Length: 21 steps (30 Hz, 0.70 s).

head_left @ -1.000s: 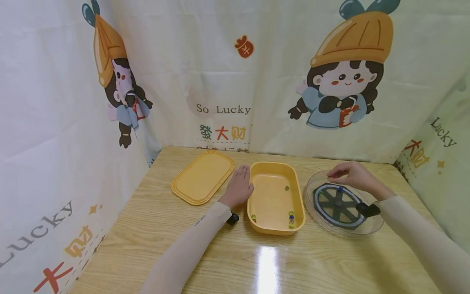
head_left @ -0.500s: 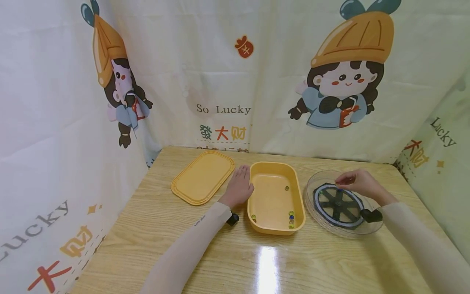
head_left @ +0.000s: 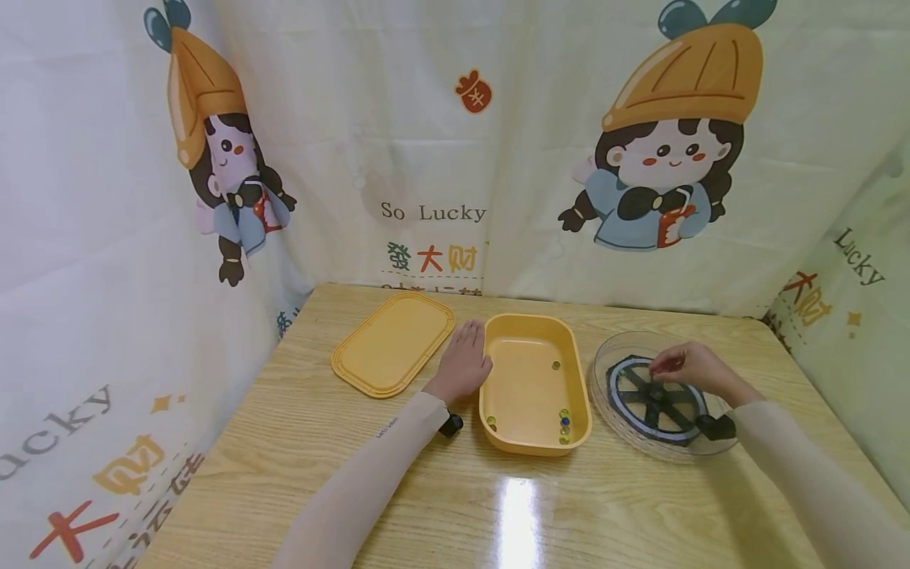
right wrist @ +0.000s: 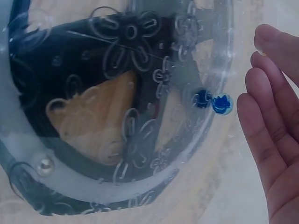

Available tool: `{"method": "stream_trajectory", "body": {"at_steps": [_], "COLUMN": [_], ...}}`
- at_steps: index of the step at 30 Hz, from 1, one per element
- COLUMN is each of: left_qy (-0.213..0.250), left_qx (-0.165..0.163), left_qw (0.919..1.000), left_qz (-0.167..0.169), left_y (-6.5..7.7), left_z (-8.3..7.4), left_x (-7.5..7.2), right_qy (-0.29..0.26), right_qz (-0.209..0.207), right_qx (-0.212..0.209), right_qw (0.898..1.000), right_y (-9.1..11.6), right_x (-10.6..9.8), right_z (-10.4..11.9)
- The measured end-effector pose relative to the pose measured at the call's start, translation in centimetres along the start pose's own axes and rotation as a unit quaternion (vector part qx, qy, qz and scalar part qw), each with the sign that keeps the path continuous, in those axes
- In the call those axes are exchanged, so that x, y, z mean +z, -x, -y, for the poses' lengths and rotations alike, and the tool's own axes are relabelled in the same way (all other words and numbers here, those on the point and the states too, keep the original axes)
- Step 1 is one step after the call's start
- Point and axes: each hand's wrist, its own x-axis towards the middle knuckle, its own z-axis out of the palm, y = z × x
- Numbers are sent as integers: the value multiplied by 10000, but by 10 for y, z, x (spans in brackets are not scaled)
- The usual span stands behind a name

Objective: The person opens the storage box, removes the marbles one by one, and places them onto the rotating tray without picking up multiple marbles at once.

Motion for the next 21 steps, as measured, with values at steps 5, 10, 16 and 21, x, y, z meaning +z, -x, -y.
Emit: {"method": "stream_trajectory", "body": {"at_steps": [5,10,16,21], "left_qy": [0,-67,-113,-57], "left_qx": [-8,-6,-7,-9], "left_qw": [10000,10000,9999,10000], "left_qz": [-8,-10,-5,10], "left_y": [1,0,0,0], "left_z": [-1,-1,-1,-1], "left_x": [-1,0,-1,-2], "right_qy": [-49,-84,-320,-311], "right_qz": [97,166,254,357], "right_qx": [-50,-235,-505,-582], "right_qw": [9999,9996,9979,9972], "right_y": [-1,0,0,1], "right_x": [5,6,8,9], "right_z": [-4,-5,-8,-11]}}
